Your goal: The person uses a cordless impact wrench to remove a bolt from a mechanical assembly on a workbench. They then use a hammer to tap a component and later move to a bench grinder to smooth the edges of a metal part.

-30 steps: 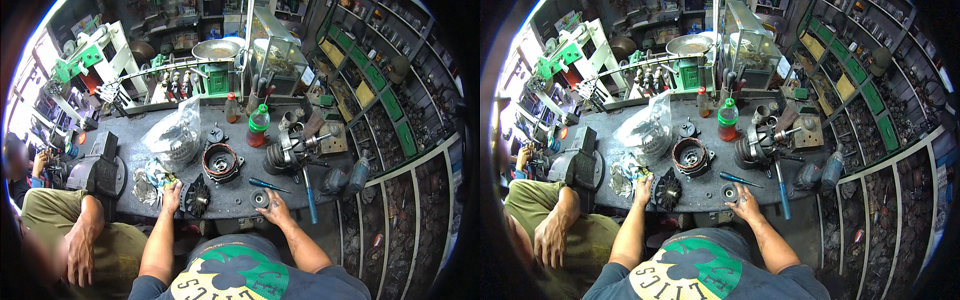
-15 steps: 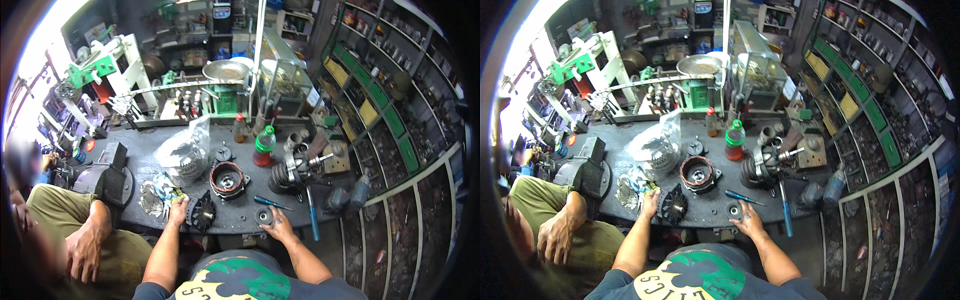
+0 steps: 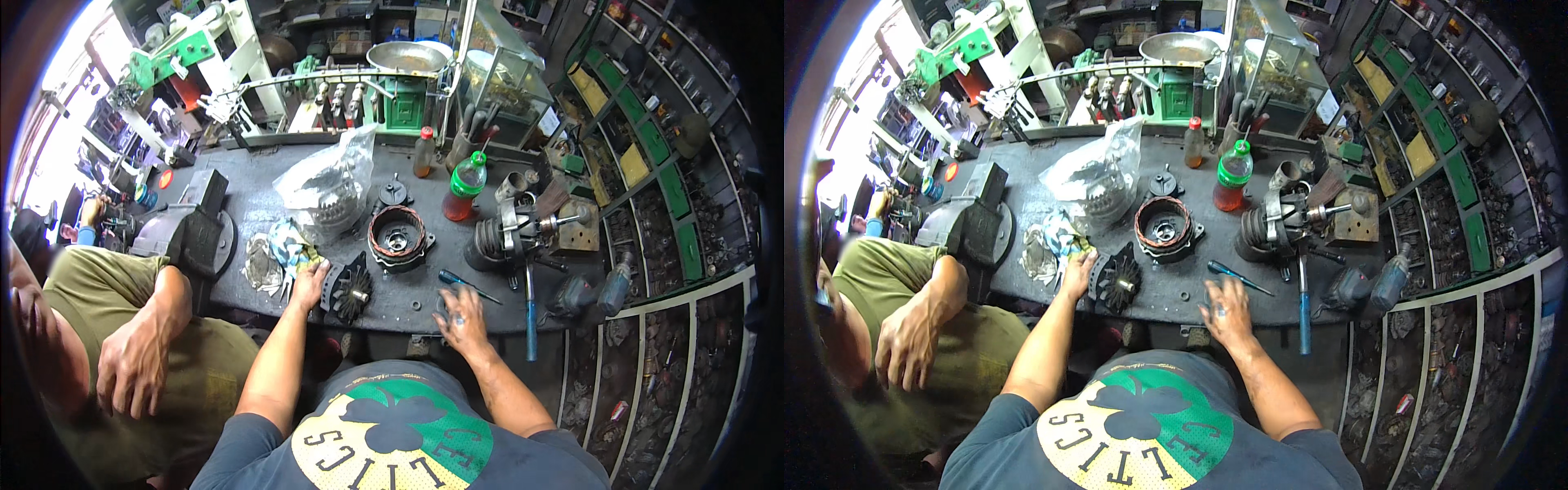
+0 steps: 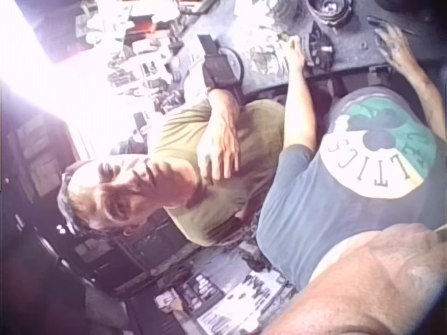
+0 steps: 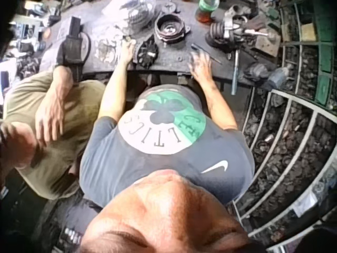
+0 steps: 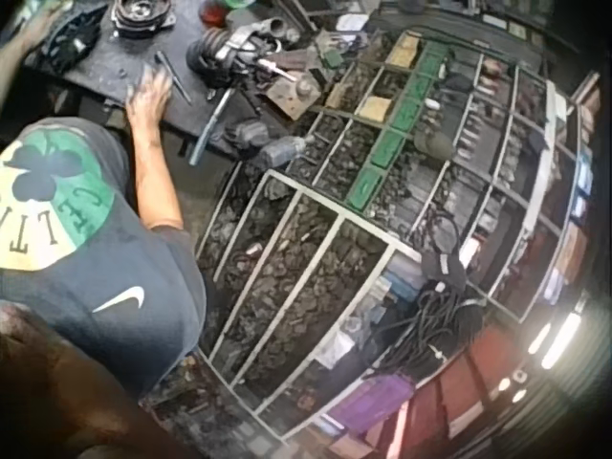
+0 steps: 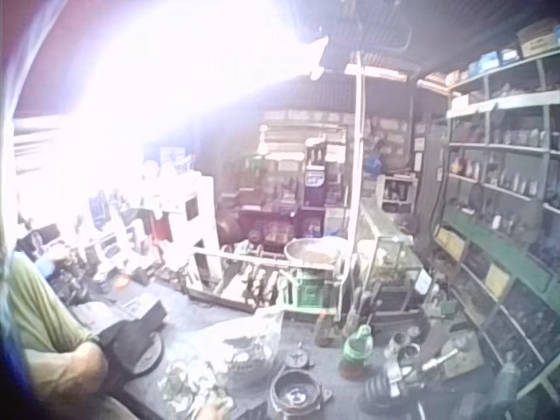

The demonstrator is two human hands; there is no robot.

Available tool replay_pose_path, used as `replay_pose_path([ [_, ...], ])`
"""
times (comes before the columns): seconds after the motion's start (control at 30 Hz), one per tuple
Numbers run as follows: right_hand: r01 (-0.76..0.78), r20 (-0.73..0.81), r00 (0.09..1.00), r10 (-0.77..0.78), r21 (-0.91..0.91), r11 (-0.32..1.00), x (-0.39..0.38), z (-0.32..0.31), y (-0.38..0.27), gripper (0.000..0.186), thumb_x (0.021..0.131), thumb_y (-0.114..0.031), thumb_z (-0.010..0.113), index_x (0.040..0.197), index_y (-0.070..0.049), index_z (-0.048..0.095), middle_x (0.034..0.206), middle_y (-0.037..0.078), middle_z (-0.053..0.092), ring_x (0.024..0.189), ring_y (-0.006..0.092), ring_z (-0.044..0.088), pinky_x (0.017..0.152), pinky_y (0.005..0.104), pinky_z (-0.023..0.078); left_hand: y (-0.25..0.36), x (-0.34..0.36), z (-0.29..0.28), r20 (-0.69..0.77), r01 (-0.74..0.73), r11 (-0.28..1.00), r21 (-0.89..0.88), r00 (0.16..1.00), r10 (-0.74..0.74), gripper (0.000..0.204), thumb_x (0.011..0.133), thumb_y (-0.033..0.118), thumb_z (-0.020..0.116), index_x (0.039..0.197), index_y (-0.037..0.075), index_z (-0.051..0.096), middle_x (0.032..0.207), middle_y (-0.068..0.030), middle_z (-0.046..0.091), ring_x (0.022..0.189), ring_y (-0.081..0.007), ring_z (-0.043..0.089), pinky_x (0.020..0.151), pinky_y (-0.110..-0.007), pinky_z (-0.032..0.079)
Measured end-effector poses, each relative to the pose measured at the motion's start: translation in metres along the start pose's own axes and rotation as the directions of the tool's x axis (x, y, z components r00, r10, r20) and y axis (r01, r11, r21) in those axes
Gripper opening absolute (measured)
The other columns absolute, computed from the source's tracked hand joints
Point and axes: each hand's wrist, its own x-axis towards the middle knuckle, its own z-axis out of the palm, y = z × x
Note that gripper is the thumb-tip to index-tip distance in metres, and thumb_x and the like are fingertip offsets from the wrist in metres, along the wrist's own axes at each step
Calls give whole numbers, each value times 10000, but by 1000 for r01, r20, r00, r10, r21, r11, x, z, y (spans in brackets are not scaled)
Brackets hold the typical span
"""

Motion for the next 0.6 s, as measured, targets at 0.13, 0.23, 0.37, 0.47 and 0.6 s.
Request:
replay_pose_path([
  [0.13, 82, 222, 973, -69, -53, 995, 21, 21, -7, 311, 910, -184, 703, 1196, -68, 742, 1088, 161, 708, 1080, 349, 614, 915, 501, 479, 41, -1, 6, 77, 4, 998, 65, 997, -9, 713, 1058, 551, 611, 1362, -91, 671, 1315, -271, 732, 1269, -345, 690, 1113, -383, 486],
  [0.23, 176, 336, 936, -104, -192, 965, 42, 57, -24, 246, 954, -205, 598, 1069, -105, 791, 1057, 140, 744, 1067, 326, 673, 929, 498, 480, 5, 1, -7, 45, -10, 1000, -12, 999, 10, 719, 1061, 554, 608, 1359, -96, 670, 1313, -275, 731, 1273, -346, 688, 1115, -388, 485],
  [0.37, 195, 399, 914, -68, -285, 939, 52, 76, -25, 238, 949, -231, 611, 987, -127, 821, 1089, 124, 744, 1078, 302, 680, 939, 473, 476, 3, 1, -7, 18, -32, 999, 24, 999, 31, 706, 1066, 541, 607, 1349, -102, 673, 1312, -276, 732, 1272, -350, 688, 1115, -395, 485],
  [0.47, 189, 375, 924, -74, -279, 942, 43, 84, -11, 237, 956, -237, 614, 1011, -118, 811, 1080, 125, 731, 1077, 312, 677, 947, 479, 473, 28, -3, -1, 39, -40, 999, 1, 998, 40, 610, 1075, 490, 612, 1289, -72, 719, 1232, -254, 764, 1191, -336, 718, 1068, -396, 506],
  [0.6, -28, 114, 993, 16, 105, 994, 59, 82, 23, 274, 917, -212, 692, 1152, -72, 697, 1045, 148, 684, 1000, 347, 671, 859, 493, 544, 42, -14, 2, -5, -12, 999, 42, 1000, 13, 621, 1066, 508, 620, 1275, -67, 726, 1212, -259, 768, 1176, -357, 725, 1040, -416, 521],
])
